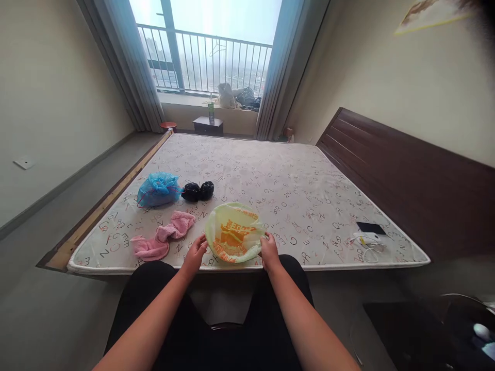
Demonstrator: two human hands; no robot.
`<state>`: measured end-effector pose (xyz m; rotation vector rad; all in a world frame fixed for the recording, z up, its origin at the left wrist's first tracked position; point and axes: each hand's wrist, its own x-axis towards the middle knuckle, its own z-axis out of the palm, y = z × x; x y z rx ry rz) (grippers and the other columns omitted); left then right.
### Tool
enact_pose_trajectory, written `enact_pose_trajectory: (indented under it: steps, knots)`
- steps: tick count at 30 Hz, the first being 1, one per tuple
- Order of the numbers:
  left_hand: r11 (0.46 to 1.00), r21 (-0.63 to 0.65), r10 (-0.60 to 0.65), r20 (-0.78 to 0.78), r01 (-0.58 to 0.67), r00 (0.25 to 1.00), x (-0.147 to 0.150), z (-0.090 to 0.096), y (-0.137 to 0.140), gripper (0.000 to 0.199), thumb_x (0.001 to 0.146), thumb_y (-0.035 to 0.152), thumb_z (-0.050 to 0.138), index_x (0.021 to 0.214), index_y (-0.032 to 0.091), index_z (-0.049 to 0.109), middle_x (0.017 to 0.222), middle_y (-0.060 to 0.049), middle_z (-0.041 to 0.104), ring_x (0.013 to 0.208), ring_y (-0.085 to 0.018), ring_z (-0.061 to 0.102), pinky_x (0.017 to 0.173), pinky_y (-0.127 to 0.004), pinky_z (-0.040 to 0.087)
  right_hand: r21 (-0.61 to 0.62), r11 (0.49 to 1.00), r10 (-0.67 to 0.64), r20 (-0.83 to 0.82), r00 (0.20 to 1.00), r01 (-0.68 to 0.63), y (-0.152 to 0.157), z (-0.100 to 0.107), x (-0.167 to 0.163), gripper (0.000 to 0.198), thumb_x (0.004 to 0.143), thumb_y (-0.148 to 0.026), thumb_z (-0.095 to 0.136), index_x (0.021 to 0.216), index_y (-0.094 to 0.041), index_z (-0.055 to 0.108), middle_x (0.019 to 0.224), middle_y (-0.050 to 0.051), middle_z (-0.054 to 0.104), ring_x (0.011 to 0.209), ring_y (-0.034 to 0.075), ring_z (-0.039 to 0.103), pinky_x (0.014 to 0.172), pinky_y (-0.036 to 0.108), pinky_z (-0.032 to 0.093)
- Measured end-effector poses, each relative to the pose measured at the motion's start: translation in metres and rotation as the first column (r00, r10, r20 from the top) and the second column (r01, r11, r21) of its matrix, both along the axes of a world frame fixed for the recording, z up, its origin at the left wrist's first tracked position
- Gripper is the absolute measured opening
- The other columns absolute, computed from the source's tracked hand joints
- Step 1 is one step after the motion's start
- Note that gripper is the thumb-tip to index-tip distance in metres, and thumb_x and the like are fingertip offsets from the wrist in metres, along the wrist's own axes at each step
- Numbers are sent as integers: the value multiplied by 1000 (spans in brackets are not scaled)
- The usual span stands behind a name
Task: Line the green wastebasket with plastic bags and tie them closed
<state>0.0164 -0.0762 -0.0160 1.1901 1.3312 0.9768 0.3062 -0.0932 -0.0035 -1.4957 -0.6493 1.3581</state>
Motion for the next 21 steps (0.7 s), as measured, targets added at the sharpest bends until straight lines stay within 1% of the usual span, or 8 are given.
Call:
enact_pose_trajectory:
  steps: [3,5,9,12,14,16,19,21]
  knots:
    - [996,-56,-65,-13,64,998,7,-3,-1,79,81,67,60,144,20,50,158,-15,46,136,-35,52,94,-39,56,6,986,-165,-11,986,165,5,-4,-3,58,83,-42,59,137,-31,42,136,7,64,114,25,66,70,31,62]
    - [997,-60,-47,-69,43,997,8,-3,0,75,83,67,57,141,20,52,155,-15,50,135,-34,53,94,-38,56,-17,991,-135,-47,990,134,6,-4,-1,56,83,-44,62,135,-33,43,139,7,61,120,26,63,69,29,62]
    - [993,-76,66,-227,-85,972,-6,9,11,66,82,60,59,133,17,58,139,-17,63,108,-29,68,80,-36,57,-95,991,-107,-120,987,95,2,2,11,56,87,-49,60,138,-35,43,147,8,55,131,28,57,76,32,62]
    - [985,-82,118,-317,-151,941,-22,25,34,59,80,55,61,125,18,62,130,-15,68,90,-26,71,72,-36,57,-114,990,-100,-136,986,84,-1,6,26,55,90,-52,59,140,-36,43,154,7,49,137,29,54,80,32,60]
    - [994,-27,89,-397,-109,913,-30,32,60,51,81,52,61,119,19,67,123,-13,72,96,-27,70,82,-38,57,-120,991,-73,-138,988,56,-2,5,36,58,91,-53,60,143,-37,41,157,7,47,136,30,55,82,33,60]
    - [998,67,31,-532,6,846,-35,34,95,43,83,48,60,114,20,70,121,-11,73,107,-28,68,96,-39,53,-131,991,-48,-141,989,30,-2,3,44,61,91,-54,60,145,-37,40,158,8,46,135,30,57,84,34,59]
    - [977,133,-16,-726,164,688,-36,20,159,37,86,40,56,112,18,71,126,-13,70,121,-30,62,111,-42,44,-145,989,-26,-148,989,5,-2,-2,49,63,91,-55,61,147,-37,39,157,9,47,132,31,60,86,36,58]
    - [964,127,-28,-824,233,566,-35,4,204,33,86,34,59,110,16,71,139,-17,62,136,-32,51,117,-44,37,-155,988,-4,-159,987,-21,-3,-5,49,63,90,-55,62,147,-38,40,155,9,49,129,31,62,86,36,57]
